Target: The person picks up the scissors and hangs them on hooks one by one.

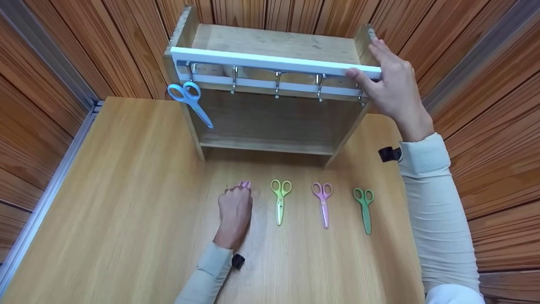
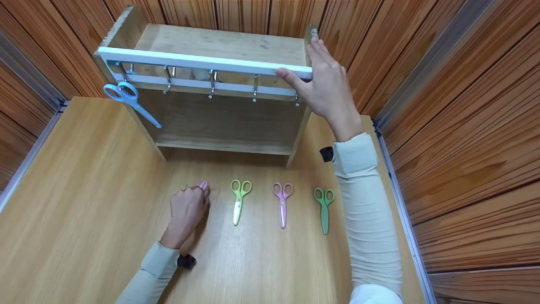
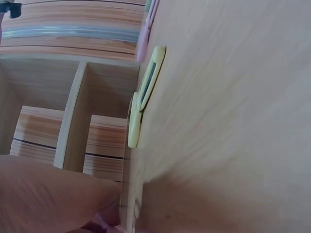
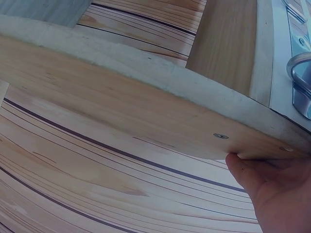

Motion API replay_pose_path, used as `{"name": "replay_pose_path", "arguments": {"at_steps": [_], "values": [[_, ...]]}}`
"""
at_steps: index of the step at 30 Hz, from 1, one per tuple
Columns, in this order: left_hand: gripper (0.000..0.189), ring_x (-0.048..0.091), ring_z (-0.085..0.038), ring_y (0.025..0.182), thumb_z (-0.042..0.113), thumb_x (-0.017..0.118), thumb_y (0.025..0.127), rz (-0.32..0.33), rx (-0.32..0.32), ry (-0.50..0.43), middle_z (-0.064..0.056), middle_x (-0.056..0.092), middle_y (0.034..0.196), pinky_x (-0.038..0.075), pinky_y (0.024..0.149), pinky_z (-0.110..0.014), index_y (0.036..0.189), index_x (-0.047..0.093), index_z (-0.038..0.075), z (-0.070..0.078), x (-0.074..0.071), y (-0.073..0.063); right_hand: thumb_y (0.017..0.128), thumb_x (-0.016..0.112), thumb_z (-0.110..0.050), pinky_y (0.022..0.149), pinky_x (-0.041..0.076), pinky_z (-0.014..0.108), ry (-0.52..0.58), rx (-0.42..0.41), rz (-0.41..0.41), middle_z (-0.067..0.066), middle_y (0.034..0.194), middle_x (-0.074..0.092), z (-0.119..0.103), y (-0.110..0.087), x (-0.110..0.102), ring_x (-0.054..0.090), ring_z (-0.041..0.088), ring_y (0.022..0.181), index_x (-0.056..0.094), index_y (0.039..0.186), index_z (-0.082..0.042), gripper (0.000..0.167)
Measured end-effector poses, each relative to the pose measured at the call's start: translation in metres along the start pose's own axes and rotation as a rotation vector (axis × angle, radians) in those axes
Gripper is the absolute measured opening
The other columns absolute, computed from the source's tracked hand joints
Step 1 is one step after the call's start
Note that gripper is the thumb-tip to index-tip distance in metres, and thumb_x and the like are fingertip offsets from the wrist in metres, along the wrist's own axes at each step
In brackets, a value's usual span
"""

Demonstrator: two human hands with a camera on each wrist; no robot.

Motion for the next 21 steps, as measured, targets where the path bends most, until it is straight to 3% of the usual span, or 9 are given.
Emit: {"name": "replay_pose_path", "arguments": {"at_steps": [3, 7, 14, 21], "values": [[0.027, 0.043, -0.011, 0.046, 0.005, 0.067, 0.097, 0.035, 0.024, -0.034, 0.001, 0.052, 0.055, 0.037, 0.037, -0.031, 0.073, 0.059, 0.012, 0.000, -0.005, -0.001, 0.091, 0.059, -0.079, 0.134, 0.024, 0.045, -0.003, 0.008, -0.006, 0.013, 0.170, 0.036, 0.001, 0.000, 0.000, 0.030, 0.025, 0.162, 0.046, 0.157, -0.002, 0.101], [0.021, 0.035, -0.011, 0.048, 0.007, 0.067, 0.099, 0.037, 0.032, -0.060, 0.001, 0.051, 0.056, 0.037, 0.037, -0.030, 0.078, 0.064, 0.008, -0.001, -0.012, 0.001, 0.092, 0.059, -0.077, 0.134, 0.023, 0.045, -0.010, 0.020, -0.013, 0.011, 0.170, 0.035, 0.001, 0.000, 0.001, 0.029, 0.024, 0.162, 0.045, 0.158, -0.004, 0.099], [0.014, 0.062, -0.020, 0.051, 0.009, 0.065, 0.101, -0.015, -0.015, -0.148, -0.010, 0.068, 0.067, 0.053, 0.042, -0.039, 0.098, 0.068, -0.005, -0.006, -0.026, 0.012, 0.094, 0.058, -0.075, 0.134, 0.023, 0.043, -0.019, 0.030, -0.021, 0.007, 0.171, 0.034, 0.001, -0.001, 0.003, 0.028, 0.022, 0.162, 0.045, 0.158, -0.006, 0.095], [0.020, 0.061, -0.020, 0.052, 0.009, 0.065, 0.103, -0.046, -0.045, -0.319, -0.015, 0.071, 0.073, 0.054, 0.045, -0.035, 0.111, 0.070, -0.009, -0.014, -0.044, 0.023, 0.094, 0.057, -0.075, 0.134, 0.022, 0.044, -0.032, 0.036, -0.027, 0.005, 0.171, 0.033, 0.001, -0.002, 0.002, 0.027, 0.021, 0.163, 0.044, 0.159, -0.008, 0.094]]}}
Point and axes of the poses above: each hand's wrist, its own y-axis towards the middle knuckle, its own x-axis out of the palm, z = x × y, the point moved 10 cm from there along y, towards the middle knuckle
